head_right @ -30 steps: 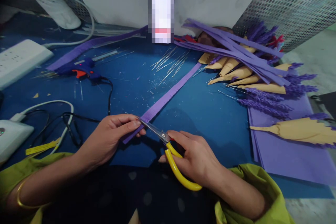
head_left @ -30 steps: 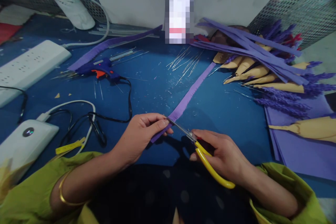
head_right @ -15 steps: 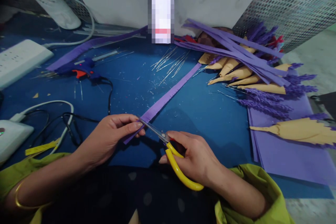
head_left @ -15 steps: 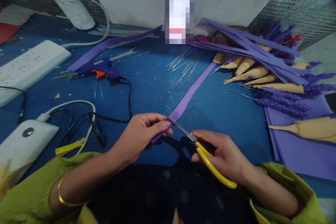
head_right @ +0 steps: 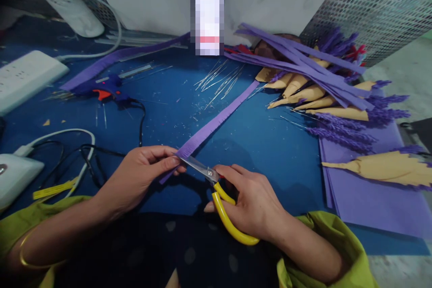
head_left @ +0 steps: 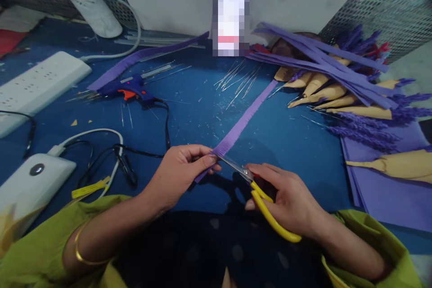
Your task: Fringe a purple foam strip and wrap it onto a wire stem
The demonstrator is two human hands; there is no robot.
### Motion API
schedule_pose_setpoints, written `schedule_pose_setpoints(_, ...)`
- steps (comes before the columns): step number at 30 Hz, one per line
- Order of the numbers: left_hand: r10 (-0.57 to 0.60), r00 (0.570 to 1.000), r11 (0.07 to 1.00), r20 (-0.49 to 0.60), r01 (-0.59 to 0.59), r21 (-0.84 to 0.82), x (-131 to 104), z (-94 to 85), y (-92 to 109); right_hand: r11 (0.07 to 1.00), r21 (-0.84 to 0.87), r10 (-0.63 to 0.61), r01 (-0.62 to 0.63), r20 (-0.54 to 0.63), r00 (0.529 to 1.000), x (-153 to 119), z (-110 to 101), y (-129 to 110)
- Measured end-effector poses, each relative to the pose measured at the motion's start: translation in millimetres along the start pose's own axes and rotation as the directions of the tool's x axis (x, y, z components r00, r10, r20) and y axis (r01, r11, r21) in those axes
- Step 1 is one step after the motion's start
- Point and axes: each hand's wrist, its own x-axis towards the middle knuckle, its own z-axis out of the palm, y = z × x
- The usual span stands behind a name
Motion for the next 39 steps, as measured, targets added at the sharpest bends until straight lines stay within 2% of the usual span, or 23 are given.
schedule_pose_setpoints(6, -0.01, 1.0, 0.999, -0.008, 0.01, -0.038, 0.6, 0.2, -2.9, 0.999, -0.045, -0.012, 0.012, -0.007, 1.0, 0.4, 0.8, 0.4)
schedule_pose_setpoints(17, 0.003, 1.0, 1.0, 0.001, -0.003, 0.023, -0.5, 0.0, -1.8, 1.0, 0.009, 0.011, -0.011, 0.02, 1.0, 0.4, -0.2, 0.4)
schedule_pose_setpoints(30, -0.007, 1.0, 1.0, 0.001, 0.007, 0.004, 1.3, 0.7, -3.5, 0.999, 0.036, -0.016, 0.015, 0.027, 1.0, 0.8, -0.9, -0.6)
schedule_pose_setpoints(39, -0.019, 1.0, 0.999, 0.005, 0.019, 0.033, -0.3, 1.5, -2.4, 0.999, 0.03, 0.016, -0.017, 0.024, 1.0, 0.2, 2.0, -0.8)
